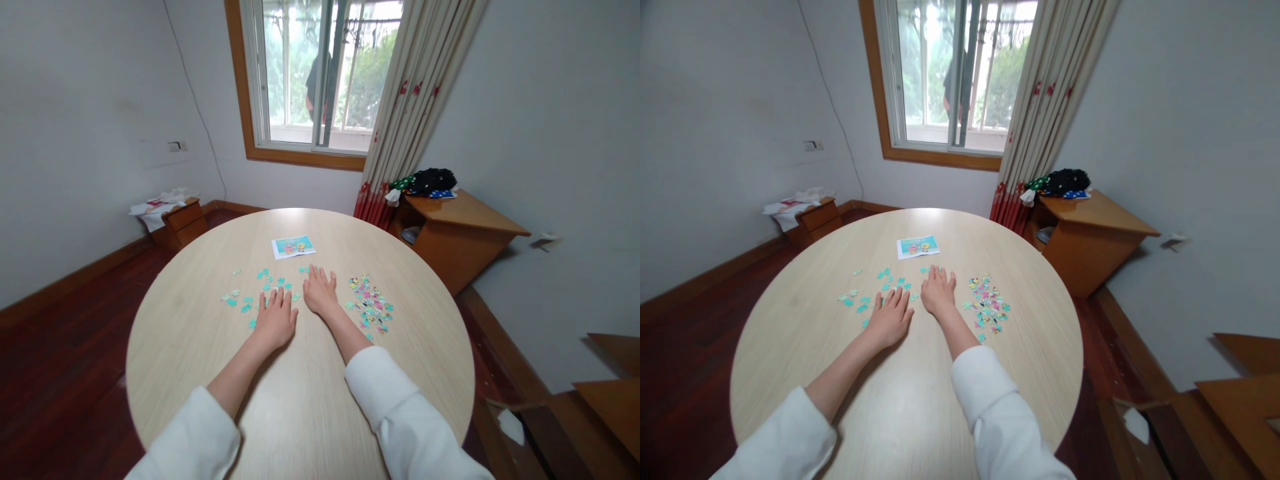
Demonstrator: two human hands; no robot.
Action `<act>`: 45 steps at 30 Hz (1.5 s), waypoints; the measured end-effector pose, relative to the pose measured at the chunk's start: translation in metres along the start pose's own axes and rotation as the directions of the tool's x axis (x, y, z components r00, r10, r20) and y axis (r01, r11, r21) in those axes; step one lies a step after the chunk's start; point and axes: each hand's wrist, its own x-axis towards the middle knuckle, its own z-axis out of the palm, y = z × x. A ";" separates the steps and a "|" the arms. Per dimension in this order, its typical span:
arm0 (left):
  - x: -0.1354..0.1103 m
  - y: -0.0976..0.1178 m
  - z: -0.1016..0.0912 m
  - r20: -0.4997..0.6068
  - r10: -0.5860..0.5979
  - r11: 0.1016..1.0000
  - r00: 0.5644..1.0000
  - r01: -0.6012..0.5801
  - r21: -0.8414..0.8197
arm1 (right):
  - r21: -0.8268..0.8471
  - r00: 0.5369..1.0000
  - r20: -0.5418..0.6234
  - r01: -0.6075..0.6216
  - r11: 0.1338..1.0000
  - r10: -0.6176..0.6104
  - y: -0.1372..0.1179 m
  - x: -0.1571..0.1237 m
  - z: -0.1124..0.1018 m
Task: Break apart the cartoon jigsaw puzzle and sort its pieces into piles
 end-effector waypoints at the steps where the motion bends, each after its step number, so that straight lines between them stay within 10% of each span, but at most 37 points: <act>1: 0.000 0.000 -0.001 0.000 -0.002 1.000 1.000 0.002 -0.001 | -0.017 1.000 -0.010 -0.006 1.000 0.006 -0.001 0.000 0.000; 18: -0.004 0.000 -0.004 -0.160 0.024 1.000 0.987 -0.026 -0.013 | -0.342 0.989 0.135 0.107 0.934 -0.064 0.031 -0.057 -0.058; 35: -0.006 0.000 -0.016 -0.124 -0.009 0.998 0.992 0.002 -0.055 | 0.110 0.922 0.180 0.326 0.939 -0.342 -0.050 0.029 -0.031; 45: -0.006 0.002 -0.021 -0.061 -0.039 0.998 0.997 0.035 -0.056 | -0.068 0.903 0.226 0.389 0.919 -0.366 -0.064 0.068 -0.008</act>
